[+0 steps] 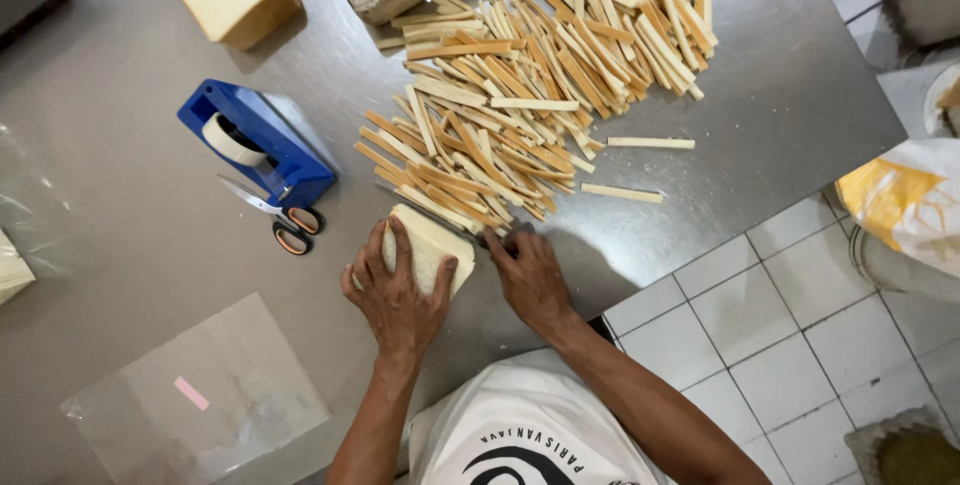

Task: The person cuts the crusts off a slice of bread with a knife, places the bread into a plastic bag, and folds the bag.

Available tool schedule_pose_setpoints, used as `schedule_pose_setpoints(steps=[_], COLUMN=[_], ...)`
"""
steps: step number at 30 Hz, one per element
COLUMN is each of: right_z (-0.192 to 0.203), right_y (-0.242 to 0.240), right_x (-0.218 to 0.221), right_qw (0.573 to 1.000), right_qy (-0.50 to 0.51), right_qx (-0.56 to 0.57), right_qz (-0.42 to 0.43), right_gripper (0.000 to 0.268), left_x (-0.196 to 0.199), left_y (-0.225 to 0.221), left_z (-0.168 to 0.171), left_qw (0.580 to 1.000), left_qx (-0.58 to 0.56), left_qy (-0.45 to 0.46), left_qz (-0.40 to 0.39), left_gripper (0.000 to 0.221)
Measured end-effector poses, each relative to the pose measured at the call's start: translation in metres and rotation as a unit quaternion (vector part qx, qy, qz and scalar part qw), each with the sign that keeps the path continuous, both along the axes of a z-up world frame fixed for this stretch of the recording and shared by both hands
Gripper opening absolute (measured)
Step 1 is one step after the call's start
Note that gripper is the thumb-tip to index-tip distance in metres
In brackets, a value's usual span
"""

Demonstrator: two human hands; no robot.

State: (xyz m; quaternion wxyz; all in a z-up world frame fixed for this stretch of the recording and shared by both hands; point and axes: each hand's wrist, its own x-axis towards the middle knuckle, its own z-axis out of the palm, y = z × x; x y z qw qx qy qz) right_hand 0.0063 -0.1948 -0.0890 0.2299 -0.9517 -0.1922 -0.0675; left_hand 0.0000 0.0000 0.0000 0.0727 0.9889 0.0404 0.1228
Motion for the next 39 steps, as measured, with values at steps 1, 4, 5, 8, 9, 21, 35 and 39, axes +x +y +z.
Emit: schedule_pose_setpoints(steps=[1, 4, 5, 8, 9, 21, 35, 39], right_z=[0.0, 0.001, 0.0, -0.002, -0.002, 0.119, 0.134, 0.15], right_y=[-0.008, -0.025, -0.027, -0.03, -0.032, -0.007, 0.12, 0.08], right_x=[0.001, 0.003, 0.007, 0.032, 0.039, 0.086, 0.168, 0.132], right_qw=[1.0, 1.0, 1.0, 0.998, 0.997, 0.963, 0.781, 0.838], right_qy=[-0.004, -0.002, -0.003, -0.031, -0.049, 0.119, 0.466, 0.453], right_qx=[-0.001, -0.002, 0.019, 0.047, 0.051, 0.225, -0.198, -0.062], right_qz=[0.005, 0.005, -0.003, -0.006, -0.01, 0.091, 0.364, 0.299], right_gripper=[0.038, 0.041, 0.041, 0.036, 0.032, 0.038, 0.092, 0.074], left_x=[0.001, -0.004, -0.002, -0.002, -0.005, -0.086, -0.042, -0.036], left_y=[0.0, -0.002, -0.003, -0.005, -0.007, -0.062, -0.061, -0.033], left_z=[-0.001, 0.001, 0.003, 0.006, 0.007, 0.065, 0.074, 0.095], left_qw=[1.0, 1.0, 1.0, 0.999, 0.998, 0.588, 0.392, 0.53], left_qx=[-0.001, -0.004, -0.015, -0.032, -0.04, -0.733, -0.839, -0.77], left_qy=[-0.004, -0.005, -0.008, -0.024, -0.027, 0.089, 0.034, 0.057], left_qz=[0.005, 0.018, 0.016, 0.028, 0.034, 0.329, 0.376, 0.352], left_gripper=[0.093, 0.094, 0.095, 0.098, 0.1, 0.078, 0.064, 0.09])
